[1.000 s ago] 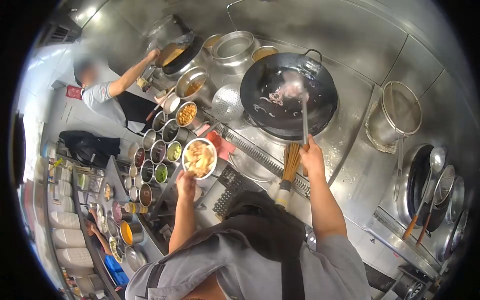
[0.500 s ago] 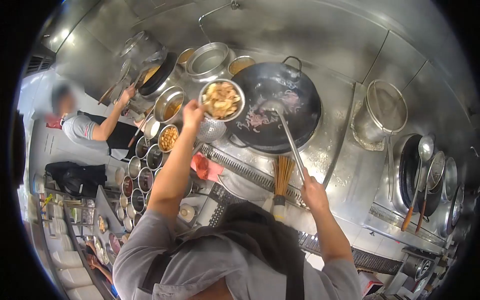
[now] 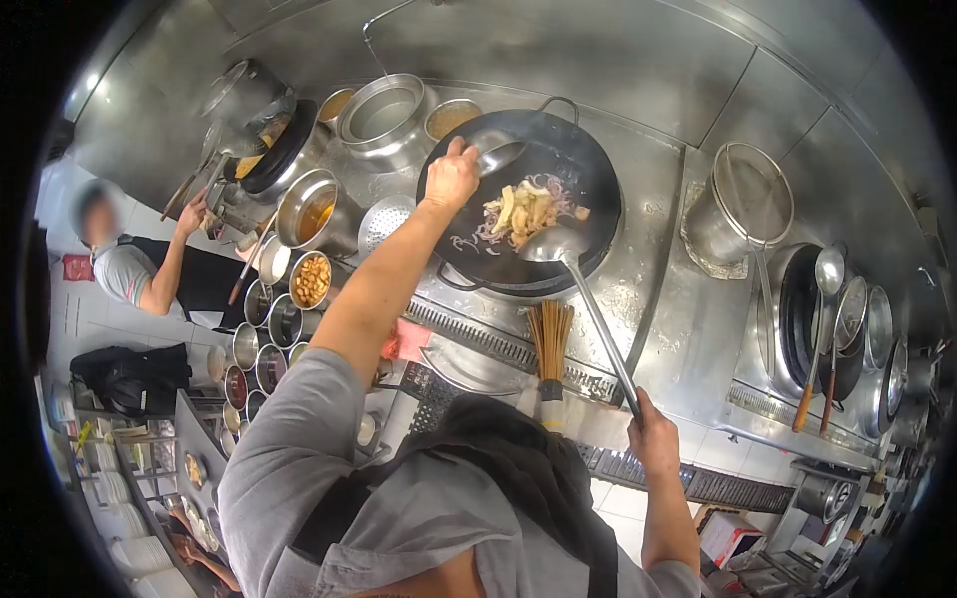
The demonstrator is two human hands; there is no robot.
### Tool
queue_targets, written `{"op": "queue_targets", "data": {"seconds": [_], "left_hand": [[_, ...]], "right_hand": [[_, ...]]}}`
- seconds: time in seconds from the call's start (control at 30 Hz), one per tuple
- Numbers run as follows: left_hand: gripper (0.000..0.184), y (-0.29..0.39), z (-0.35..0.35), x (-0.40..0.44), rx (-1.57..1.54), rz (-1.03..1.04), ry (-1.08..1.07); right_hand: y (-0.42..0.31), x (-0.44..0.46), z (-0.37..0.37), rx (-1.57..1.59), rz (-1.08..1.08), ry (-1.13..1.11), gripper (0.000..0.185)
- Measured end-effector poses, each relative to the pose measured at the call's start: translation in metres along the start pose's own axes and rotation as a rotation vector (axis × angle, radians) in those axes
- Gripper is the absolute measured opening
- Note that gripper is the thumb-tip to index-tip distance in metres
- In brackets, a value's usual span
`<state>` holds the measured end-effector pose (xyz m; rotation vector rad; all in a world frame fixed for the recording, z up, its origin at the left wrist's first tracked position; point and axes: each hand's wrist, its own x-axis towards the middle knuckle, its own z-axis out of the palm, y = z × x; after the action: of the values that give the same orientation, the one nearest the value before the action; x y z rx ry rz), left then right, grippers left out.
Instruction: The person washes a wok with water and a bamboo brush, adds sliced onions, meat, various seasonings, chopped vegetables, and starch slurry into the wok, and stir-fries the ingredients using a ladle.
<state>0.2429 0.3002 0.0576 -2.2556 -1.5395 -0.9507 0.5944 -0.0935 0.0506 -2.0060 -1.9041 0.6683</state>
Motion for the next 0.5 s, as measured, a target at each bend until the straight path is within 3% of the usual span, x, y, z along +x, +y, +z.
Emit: {"op": "queue_targets", "data": {"seconds": [0.17, 0.23, 0.3, 0.37, 0.43, 0.5], "left_hand": [[0.007, 0.025, -0.067, -0.008, -0.022, -0.030, 0.074], [0.008, 0.034, -0.066, -0.036, -0.125, 0.167, -0.090], [0.010, 0.038, -0.053, -0.064, 0.015, -0.051, -0.100], [0.010, 0.016, -0.053, -0.085, -0.085, -0.417, 0.054], [0.010, 0.001, -0.069, -0.118, -0.268, -0.887, 0.111], [0.015, -0.006, -0.114, -0.162, -0.746, -1.228, 0.290]], "right_hand": [[0.013, 0.005, 0.008, 0.096, -0.024, 0.072, 0.058], [0.012, 0.019, 0.011, 0.102, -0.065, 0.096, 0.057], [0.004, 0.043, 0.016, 0.104, -0.104, 0.109, 0.054], [-0.001, 0.054, 0.023, 0.099, -0.129, 0.075, 0.051], [-0.009, 0.056, 0.030, 0.274, -0.089, 0.045, 0.046], [0.002, 0.060, 0.054, 0.405, -0.197, 0.073, 0.047]]}}
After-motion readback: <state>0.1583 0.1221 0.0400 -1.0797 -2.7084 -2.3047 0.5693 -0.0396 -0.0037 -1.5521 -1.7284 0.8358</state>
